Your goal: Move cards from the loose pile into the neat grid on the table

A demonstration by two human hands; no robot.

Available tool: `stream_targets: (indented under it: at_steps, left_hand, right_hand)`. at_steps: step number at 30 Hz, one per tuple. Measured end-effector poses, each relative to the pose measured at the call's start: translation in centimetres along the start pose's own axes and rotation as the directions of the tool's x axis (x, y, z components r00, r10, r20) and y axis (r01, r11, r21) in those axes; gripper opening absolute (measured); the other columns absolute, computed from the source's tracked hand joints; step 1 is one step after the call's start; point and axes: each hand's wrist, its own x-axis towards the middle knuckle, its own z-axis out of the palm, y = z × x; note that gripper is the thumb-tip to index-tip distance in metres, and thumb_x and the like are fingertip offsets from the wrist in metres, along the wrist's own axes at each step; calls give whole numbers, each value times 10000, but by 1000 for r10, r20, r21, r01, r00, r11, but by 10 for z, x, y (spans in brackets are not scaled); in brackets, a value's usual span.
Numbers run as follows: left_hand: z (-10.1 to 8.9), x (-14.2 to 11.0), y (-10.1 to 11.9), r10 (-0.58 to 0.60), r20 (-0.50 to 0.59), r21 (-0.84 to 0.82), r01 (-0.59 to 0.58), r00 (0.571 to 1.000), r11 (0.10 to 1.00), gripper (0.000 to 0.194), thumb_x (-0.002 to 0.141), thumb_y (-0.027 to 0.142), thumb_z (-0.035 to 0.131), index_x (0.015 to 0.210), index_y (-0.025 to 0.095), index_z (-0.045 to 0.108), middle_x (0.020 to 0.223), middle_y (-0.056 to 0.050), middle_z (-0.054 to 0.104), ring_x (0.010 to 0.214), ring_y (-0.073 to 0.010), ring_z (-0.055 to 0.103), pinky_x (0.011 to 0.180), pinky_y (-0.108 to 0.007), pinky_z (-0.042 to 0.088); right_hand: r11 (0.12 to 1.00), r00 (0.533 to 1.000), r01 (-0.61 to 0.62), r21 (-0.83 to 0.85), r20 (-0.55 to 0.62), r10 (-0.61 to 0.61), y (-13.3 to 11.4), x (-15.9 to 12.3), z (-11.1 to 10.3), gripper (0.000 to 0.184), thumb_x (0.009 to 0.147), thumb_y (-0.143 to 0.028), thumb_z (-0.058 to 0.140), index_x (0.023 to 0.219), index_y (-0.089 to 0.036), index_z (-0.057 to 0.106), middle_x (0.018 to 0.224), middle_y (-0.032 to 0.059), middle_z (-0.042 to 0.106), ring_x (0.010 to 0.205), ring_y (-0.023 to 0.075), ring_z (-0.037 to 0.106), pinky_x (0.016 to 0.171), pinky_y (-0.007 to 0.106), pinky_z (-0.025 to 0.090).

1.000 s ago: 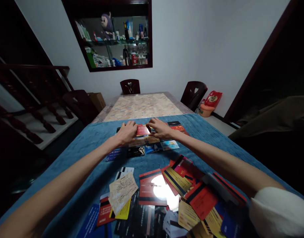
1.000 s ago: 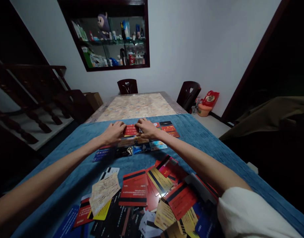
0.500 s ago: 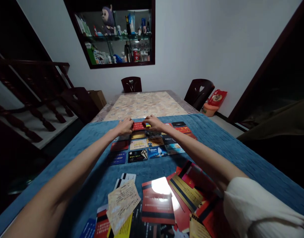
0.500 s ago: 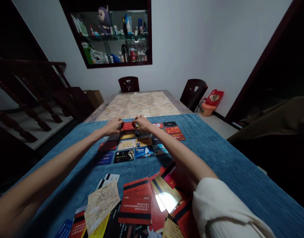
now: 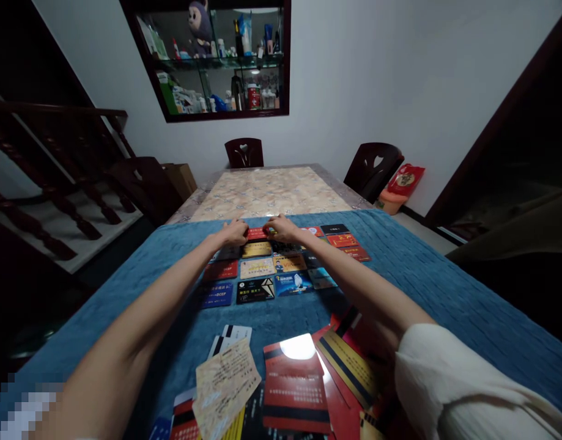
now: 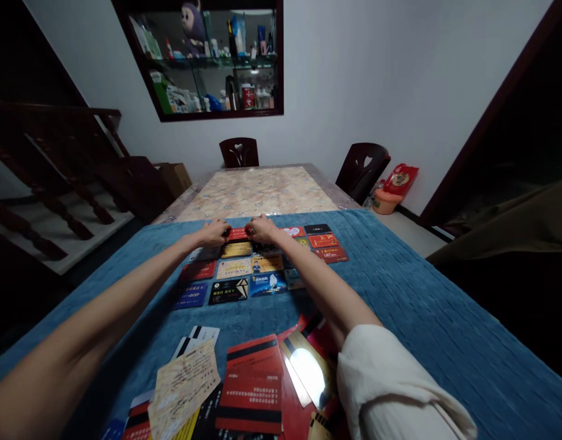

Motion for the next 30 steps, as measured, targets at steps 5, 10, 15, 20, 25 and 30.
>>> stream_targets:
  at_steps: [5,10,15,20,25,30]
  left_hand:
    - [6,8,-4,0,20,-15,1,1000,1000,337,712,176,563,1028,183,680,1230,-135,611,1229,-331,457,1006,-502,426]
    - [7,10,-4,-3,27,-26,4,1000,1000,299,710,190,569,987,196,677,1180,-117,637,1230,-311,450,1010,-479,433]
    - [6,9,-5,5,28,-24,-5,1000,1000,286,702,187,567,967,188,673,1186,-123,632,1217,-311,457,1002,-480,435]
    - [6,10,-6,18,28,-18,-17,999,1000,282,692,211,569,957,198,664,1168,-106,638,1213,-314,446,989,-474,438]
    - [7,12,-7,30,37,-16,-30,999,999,296,668,203,576,948,207,671,1129,-106,652,1201,-326,441,967,-475,436]
    - [9,12,-8,23,39,-16,-23,999,1000,413,646,171,571,1042,226,673,1175,-104,644,1234,-330,424,978,-470,426]
  right_hand:
    - [1000,1000,-1,-9,25,1,2,6,4,317,871,-319,602,1165,-239,689,1239,86,641,1116,270,527,909,320,355]
    - [1000,999,-12,-17,45,13,5,10,9,355,857,-333,603,1193,-250,682,1242,90,641,1148,305,515,869,325,375]
    - [1000,998,8,-28,55,-6,7,16,13,359,861,-312,588,1199,-232,678,1230,101,654,1139,288,534,890,327,371]
    - [998,996,46,-40,75,-43,6,19,14,332,860,-260,577,1171,-209,680,1107,76,717,1048,231,585,959,313,338]
    - [998,996,23,-51,85,-19,4,14,8,347,856,-329,577,1177,-235,669,1195,79,683,1129,283,533,905,343,376]
    - [999,995,-2,-53,100,7,-1,7,1,366,854,-335,565,1198,-250,657,1241,91,652,1181,326,484,869,377,391]
